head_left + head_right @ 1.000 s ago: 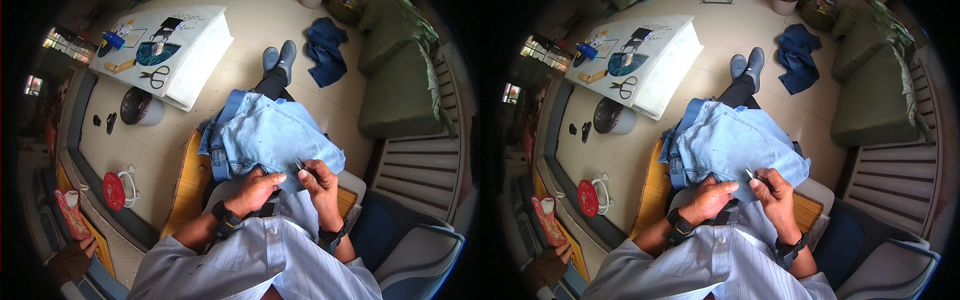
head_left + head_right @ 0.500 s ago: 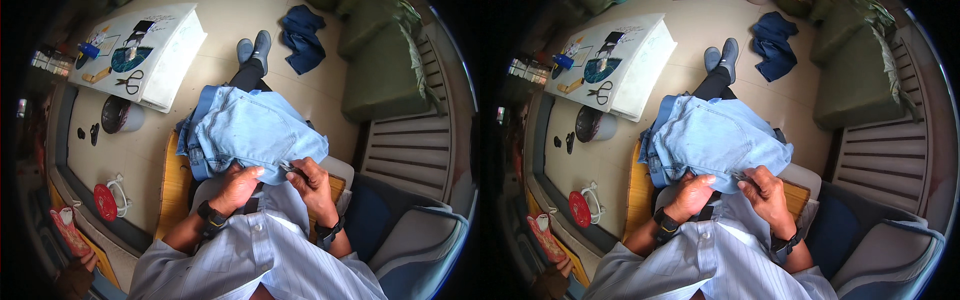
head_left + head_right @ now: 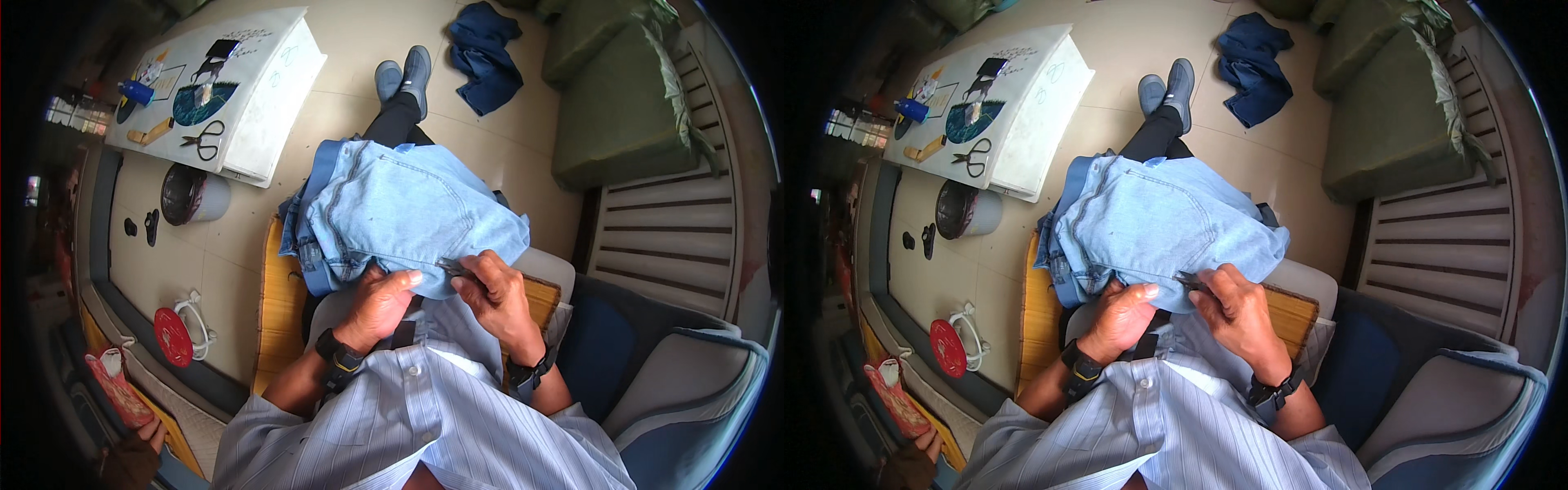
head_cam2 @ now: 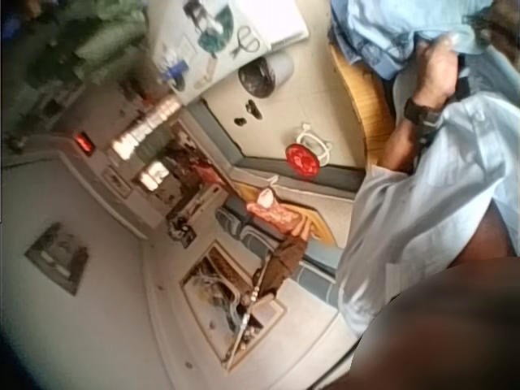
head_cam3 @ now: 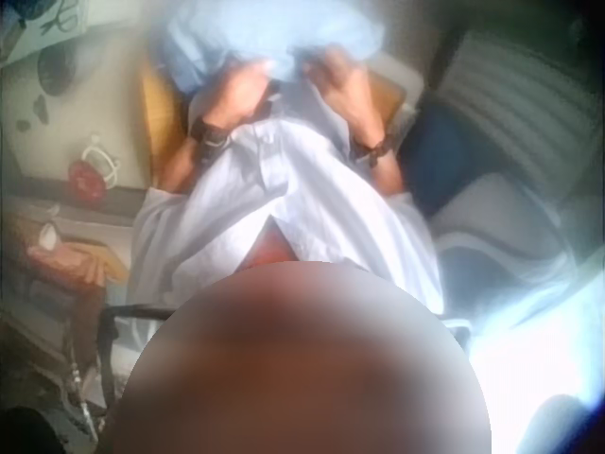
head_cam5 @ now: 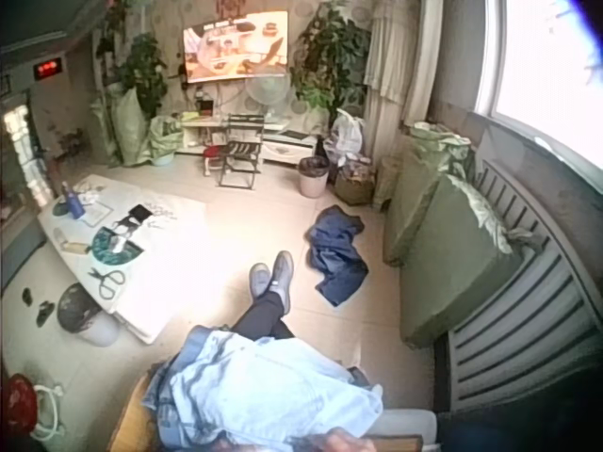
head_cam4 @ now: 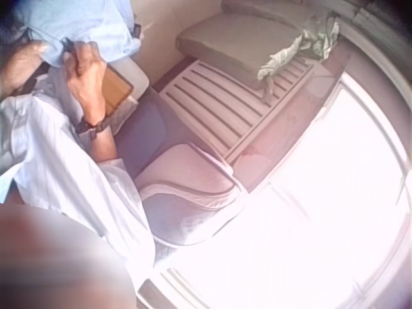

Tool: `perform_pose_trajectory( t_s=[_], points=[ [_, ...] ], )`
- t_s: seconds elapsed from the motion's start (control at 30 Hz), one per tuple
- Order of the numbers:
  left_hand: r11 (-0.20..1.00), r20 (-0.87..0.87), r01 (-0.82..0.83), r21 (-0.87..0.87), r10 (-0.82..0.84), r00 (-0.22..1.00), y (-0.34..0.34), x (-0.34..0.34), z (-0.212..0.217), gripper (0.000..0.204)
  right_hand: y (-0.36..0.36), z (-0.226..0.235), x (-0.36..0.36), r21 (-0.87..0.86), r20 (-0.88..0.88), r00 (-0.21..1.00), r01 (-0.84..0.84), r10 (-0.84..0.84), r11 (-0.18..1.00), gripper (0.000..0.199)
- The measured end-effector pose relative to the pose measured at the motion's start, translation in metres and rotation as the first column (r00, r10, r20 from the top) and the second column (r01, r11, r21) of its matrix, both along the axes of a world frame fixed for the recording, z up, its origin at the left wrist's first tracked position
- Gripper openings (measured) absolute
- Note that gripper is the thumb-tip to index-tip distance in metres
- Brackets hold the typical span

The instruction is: The person sits on the floor and uses a seam ripper to remove stitching from a pair of light-blue denim shorts. They repeatedly turn the garment, pull away cut threads, and continue along the seams.

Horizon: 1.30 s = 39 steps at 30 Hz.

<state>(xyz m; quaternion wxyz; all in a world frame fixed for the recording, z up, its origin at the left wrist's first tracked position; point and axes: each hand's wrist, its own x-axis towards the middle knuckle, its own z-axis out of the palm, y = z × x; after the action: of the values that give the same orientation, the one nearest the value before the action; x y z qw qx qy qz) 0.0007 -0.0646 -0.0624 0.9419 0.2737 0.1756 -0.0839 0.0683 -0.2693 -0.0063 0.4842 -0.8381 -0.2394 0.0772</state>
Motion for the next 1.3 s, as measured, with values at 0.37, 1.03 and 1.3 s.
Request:
perform_pose_trajectory(
  t_s=[0.37,1.03,1.3],
  points=[
    [0.932,-0.272,0.363,-0.008,-0.351,0.896,0.043,-0.024,-0.007,0.035,0.027,-0.013,0.008,0.249,-0.422,0.902,0.205,-0.085,0.947,0.017],
    [0.963,-0.128,-0.266,-0.037,0.26,0.957,0.077,-0.003,-0.015,0.04,0.07,0.004,0.001,0.293,-0.423,0.898,0.008,0.122,0.956,0.018],
    [0.962,-0.069,-0.272,0.013,0.272,0.96,0.05,-0.022,0.032,0.048,0.072,0.019,0.004,0.217,-0.104,0.981,-0.14,0.165,0.966,0.022]
  ],
)
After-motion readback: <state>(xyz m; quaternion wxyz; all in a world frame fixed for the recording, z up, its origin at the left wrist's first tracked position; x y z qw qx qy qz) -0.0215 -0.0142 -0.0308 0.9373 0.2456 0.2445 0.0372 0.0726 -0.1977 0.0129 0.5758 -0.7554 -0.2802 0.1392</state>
